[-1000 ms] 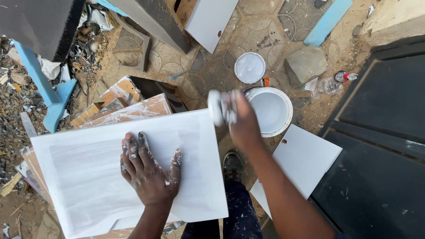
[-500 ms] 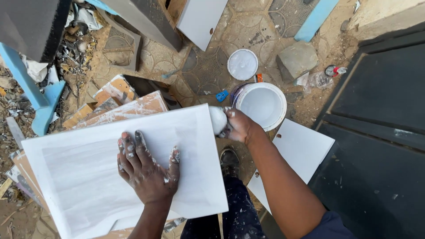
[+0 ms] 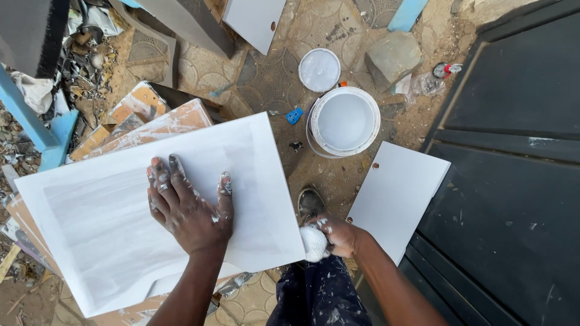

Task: Painting a white furniture panel using a small roller and a sponge.

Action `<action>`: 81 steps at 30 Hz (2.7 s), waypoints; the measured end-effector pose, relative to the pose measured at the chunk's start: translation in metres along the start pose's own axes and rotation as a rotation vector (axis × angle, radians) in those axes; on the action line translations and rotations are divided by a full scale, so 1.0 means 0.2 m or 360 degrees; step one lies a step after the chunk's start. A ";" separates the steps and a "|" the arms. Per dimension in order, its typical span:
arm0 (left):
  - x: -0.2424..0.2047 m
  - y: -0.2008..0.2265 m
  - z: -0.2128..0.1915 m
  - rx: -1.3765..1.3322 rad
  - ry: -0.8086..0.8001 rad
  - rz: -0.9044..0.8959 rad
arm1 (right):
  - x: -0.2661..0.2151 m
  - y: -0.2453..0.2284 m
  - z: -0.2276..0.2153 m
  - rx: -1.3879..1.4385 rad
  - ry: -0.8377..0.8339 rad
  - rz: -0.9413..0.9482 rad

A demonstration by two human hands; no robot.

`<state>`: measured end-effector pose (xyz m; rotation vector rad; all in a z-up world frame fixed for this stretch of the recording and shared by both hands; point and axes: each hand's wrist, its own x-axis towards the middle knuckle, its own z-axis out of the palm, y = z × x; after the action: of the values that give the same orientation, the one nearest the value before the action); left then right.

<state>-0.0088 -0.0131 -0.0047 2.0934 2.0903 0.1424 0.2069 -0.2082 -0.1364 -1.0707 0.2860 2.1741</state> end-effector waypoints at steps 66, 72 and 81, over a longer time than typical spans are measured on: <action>-0.01 0.00 -0.01 -0.0178 0.0071 0.0013 | -0.35 -0.42 0.87 -0.2105 0.1089 -0.1507; -0.01 -0.02 -0.06 -0.0315 0.0228 0.0151 | -0.54 -0.04 0.59 -0.2647 0.0549 -0.1407; -0.37 -0.15 -0.16 -0.0395 0.0058 0.0389 | -0.58 0.47 0.06 -0.1299 0.0781 -0.1405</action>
<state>-0.0448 -0.0857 0.0243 2.1944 1.7242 0.4513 0.1864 -0.3282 -0.0507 -1.7302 -0.7994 1.1771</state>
